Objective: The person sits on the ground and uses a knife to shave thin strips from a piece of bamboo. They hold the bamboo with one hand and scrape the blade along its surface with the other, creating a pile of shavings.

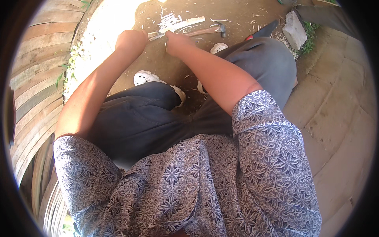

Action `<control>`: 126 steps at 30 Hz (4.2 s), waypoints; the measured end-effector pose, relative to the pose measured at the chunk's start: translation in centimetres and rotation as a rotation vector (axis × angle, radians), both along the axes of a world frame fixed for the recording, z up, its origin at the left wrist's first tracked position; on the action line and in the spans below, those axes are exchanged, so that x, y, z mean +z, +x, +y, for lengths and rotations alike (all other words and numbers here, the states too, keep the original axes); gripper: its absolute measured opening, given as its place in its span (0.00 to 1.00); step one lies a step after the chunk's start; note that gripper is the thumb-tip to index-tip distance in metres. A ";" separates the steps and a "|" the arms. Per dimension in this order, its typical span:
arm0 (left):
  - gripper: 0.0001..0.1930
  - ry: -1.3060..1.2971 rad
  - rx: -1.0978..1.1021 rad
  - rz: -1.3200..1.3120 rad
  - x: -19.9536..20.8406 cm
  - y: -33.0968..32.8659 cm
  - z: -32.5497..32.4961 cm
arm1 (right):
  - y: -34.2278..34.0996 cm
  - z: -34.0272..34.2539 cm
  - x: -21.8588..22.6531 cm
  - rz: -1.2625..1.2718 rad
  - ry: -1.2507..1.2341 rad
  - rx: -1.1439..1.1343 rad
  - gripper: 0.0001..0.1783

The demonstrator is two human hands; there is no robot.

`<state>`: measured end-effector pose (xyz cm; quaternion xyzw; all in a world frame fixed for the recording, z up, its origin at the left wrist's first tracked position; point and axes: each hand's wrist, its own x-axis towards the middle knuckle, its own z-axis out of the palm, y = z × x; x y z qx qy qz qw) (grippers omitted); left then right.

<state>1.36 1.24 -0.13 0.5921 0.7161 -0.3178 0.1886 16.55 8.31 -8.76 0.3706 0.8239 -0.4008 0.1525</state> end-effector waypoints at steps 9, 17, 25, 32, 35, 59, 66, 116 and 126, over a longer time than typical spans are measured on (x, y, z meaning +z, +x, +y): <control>0.08 -0.002 0.003 -0.018 0.6 2.4 1.2 | -0.8 2.3 -4.4 -0.061 0.068 0.010 0.17; 0.09 -0.080 0.014 -0.014 1.5 2.5 1.6 | -0.5 1.4 -1.3 0.017 -0.040 -0.021 0.18; 0.09 -0.032 -0.021 -0.011 1.1 2.7 1.3 | -0.4 0.4 -2.3 -0.013 -0.045 -0.058 0.19; 0.09 -0.039 -0.052 0.022 -0.1 2.3 1.1 | -0.1 1.3 -5.1 -0.070 -0.078 -0.111 0.19; 0.11 -0.057 -0.004 0.049 -0.5 2.0 1.1 | -0.7 1.3 -3.8 -0.038 -0.054 -0.114 0.19; 0.09 -0.063 0.041 0.047 -0.5 2.5 2.2 | -0.7 2.4 -6.8 -0.027 -0.001 -0.096 0.16; 0.15 -0.097 0.191 -0.027 -1.8 -0.8 1.1 | -1.0 0.8 -1.7 0.056 -0.048 -0.042 0.18; 0.21 -0.060 0.231 -0.063 -2.5 -1.7 0.3 | -0.7 1.3 -3.2 0.033 0.014 -0.037 0.19; 0.21 -0.068 0.258 -0.088 -2.5 -2.0 0.6 | -1.1 0.5 -3.5 0.049 -0.006 -0.008 0.18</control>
